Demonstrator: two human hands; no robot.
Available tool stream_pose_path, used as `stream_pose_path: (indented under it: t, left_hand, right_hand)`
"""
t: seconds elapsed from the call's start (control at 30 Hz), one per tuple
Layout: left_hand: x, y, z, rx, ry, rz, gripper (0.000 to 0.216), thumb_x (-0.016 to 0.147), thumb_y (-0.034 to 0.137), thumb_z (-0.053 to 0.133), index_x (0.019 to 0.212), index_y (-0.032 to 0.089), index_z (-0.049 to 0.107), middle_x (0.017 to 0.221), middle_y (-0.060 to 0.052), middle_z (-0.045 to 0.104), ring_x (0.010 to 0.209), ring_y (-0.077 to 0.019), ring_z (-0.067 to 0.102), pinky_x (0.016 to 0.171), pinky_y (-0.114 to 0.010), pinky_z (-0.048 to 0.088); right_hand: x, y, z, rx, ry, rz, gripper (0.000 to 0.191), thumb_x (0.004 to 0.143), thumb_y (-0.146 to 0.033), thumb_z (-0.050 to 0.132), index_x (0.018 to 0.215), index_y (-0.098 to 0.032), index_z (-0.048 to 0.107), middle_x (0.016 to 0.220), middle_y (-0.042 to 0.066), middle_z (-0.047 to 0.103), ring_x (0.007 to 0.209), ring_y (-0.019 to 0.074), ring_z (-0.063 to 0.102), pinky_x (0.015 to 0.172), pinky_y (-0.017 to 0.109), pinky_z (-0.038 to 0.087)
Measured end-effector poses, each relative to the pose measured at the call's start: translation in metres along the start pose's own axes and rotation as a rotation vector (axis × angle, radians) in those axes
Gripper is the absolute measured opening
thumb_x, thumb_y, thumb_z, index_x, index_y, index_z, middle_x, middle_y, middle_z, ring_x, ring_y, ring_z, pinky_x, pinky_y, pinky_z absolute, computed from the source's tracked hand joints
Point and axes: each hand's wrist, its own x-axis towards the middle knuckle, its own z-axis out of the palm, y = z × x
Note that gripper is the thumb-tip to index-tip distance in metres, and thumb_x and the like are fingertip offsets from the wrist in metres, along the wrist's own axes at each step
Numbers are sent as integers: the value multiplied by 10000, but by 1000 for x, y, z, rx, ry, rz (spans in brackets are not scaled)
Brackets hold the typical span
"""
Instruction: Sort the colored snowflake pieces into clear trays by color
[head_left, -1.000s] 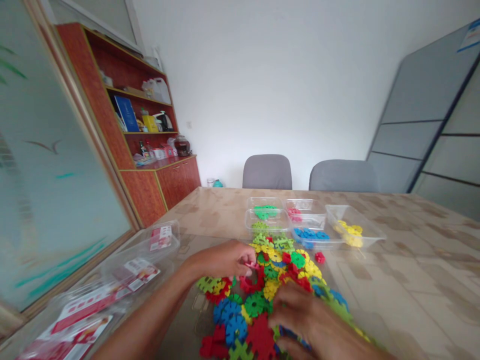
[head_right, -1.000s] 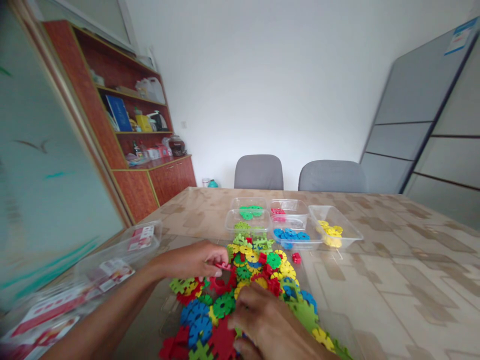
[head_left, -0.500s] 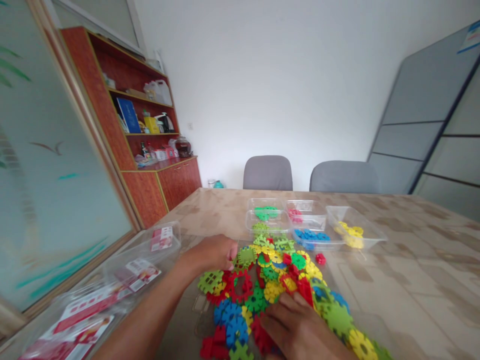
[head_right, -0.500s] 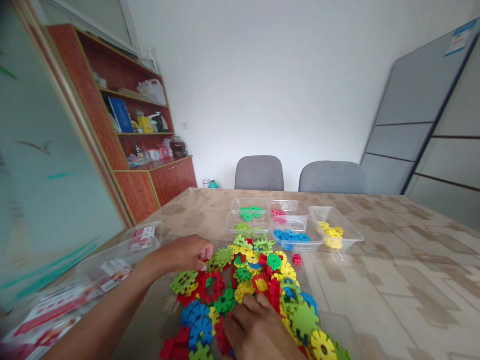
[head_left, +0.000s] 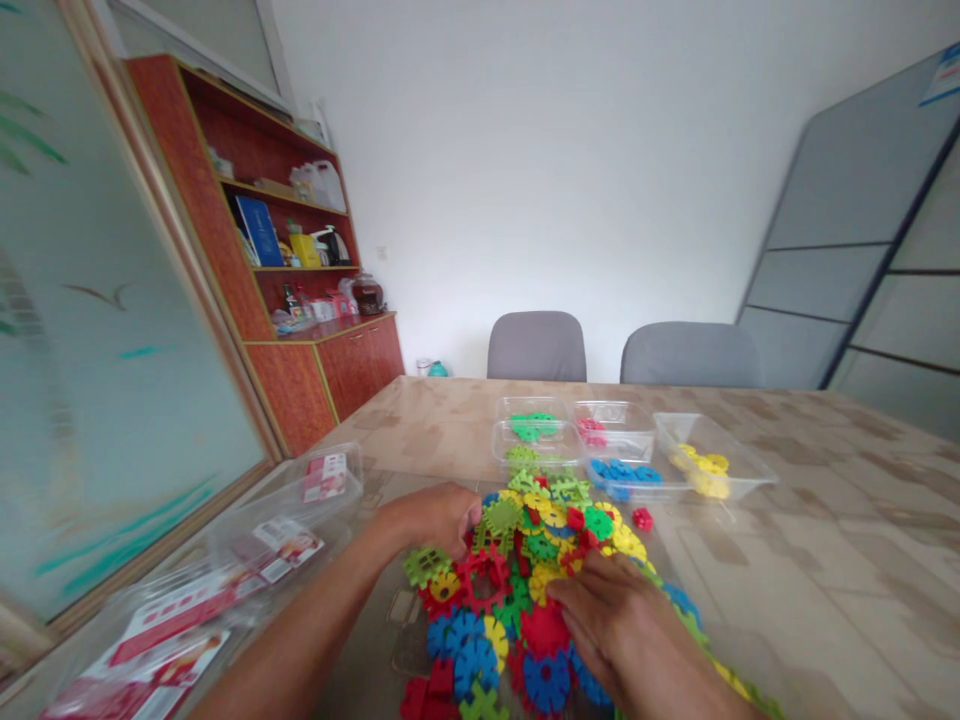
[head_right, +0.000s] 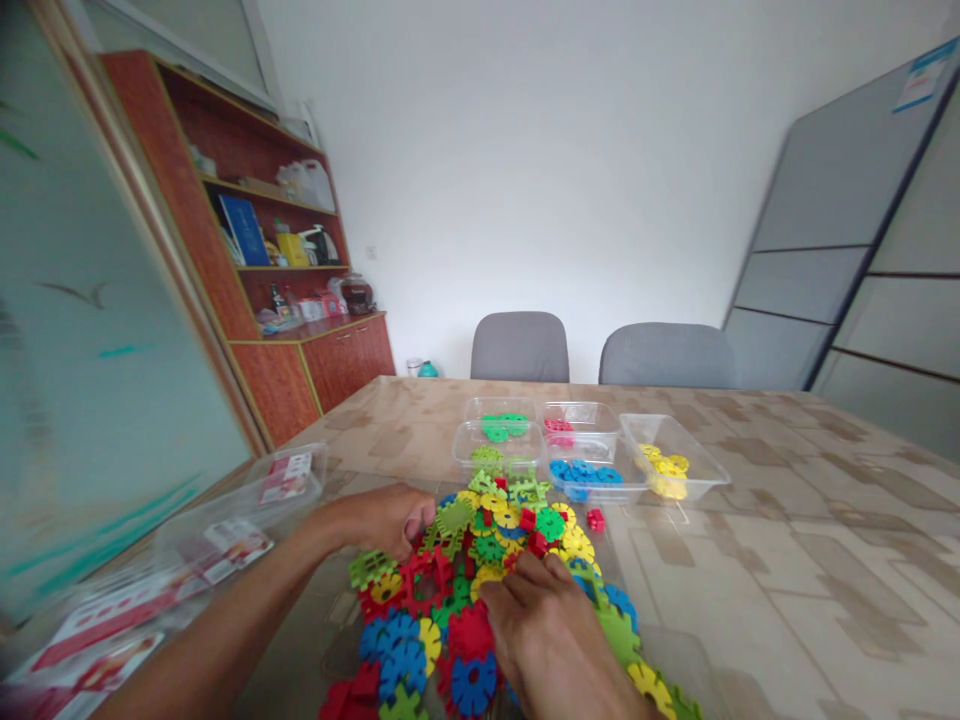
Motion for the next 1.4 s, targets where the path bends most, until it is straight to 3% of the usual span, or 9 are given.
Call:
stream_pose_path:
  t: [0.17, 0.37, 0.47, 0.53, 0.73, 0.93, 1.13, 1.3, 1.4]
  left_hand:
    - [3, 2, 4, -2, 37, 16, 282, 531, 149, 736, 766, 186, 583, 698, 58, 601, 652, -153, 537, 482, -202, 312]
    - [2, 8, -2, -79, 54, 66, 411, 572, 142, 731, 952, 194, 583, 740, 64, 607, 682, -145, 561, 509, -182, 360]
    - [-5, 6, -12, -99, 85, 74, 231, 645, 134, 654, 859, 184, 584, 691, 63, 589, 662, -131, 558, 529, -179, 366]
    - [-12, 5, -21, -98, 125, 79, 127, 681, 118, 582, 792, 180, 570, 667, 59, 579, 655, -126, 554, 540, -182, 359]
    - [-31, 13, -34, -62, 246, 112, 95, 712, 131, 516, 776, 196, 542, 663, 50, 568, 641, -130, 522, 532, -209, 296]
    - [-38, 38, -36, 77, 471, 175, 80, 743, 135, 509, 780, 205, 515, 691, 39, 559, 652, -137, 498, 563, -233, 278]
    - [-41, 57, -22, 61, 297, 339, 145, 717, 70, 519, 747, 208, 489, 706, 47, 557, 661, -124, 508, 563, -224, 286]
    - [-36, 53, -5, 97, 102, 290, 208, 682, 27, 576, 758, 220, 571, 768, 46, 634, 727, -141, 574, 583, -221, 321]
    - [-38, 53, -8, 109, 25, 255, 292, 647, 141, 736, 884, 246, 599, 888, 43, 668, 795, -170, 601, 599, -221, 346]
  right_hand:
    - [2, -4, -10, 156, -84, 42, 127, 827, -94, 543, 808, -211, 584, 788, 2, 641, 793, 192, 575, 710, 310, 402]
    - [4, 3, -26, 193, -43, 134, 146, 928, -185, 446, 848, -209, 566, 817, 20, 605, 763, 176, 574, 640, 284, 416]
    - [3, 7, -28, 183, -46, 146, 149, 939, -188, 435, 878, -216, 569, 835, 14, 602, 747, 164, 583, 629, 273, 418]
    - [3, 6, -28, 161, -73, 120, 166, 942, -178, 426, 846, -213, 557, 827, 15, 604, 739, 164, 587, 620, 268, 417]
    - [5, -5, -29, 188, -174, 56, 151, 910, -165, 484, 772, -213, 521, 831, 7, 611, 729, 142, 590, 578, 226, 404]
    - [5, -6, -31, 171, -144, 3, 152, 905, -171, 481, 761, -211, 507, 803, 8, 608, 724, 149, 571, 579, 231, 385]
    - [4, 4, -28, 108, -82, 115, 127, 865, -115, 446, 797, -205, 503, 765, 19, 594, 657, 157, 564, 553, 247, 370]
    - [2, 10, -25, 118, -83, 153, 144, 811, -76, 442, 802, -215, 479, 727, 5, 581, 601, 143, 540, 530, 247, 346]
    - [3, 10, -26, 142, -65, 172, 165, 769, -71, 447, 834, -221, 470, 711, -9, 568, 570, 133, 520, 517, 245, 334]
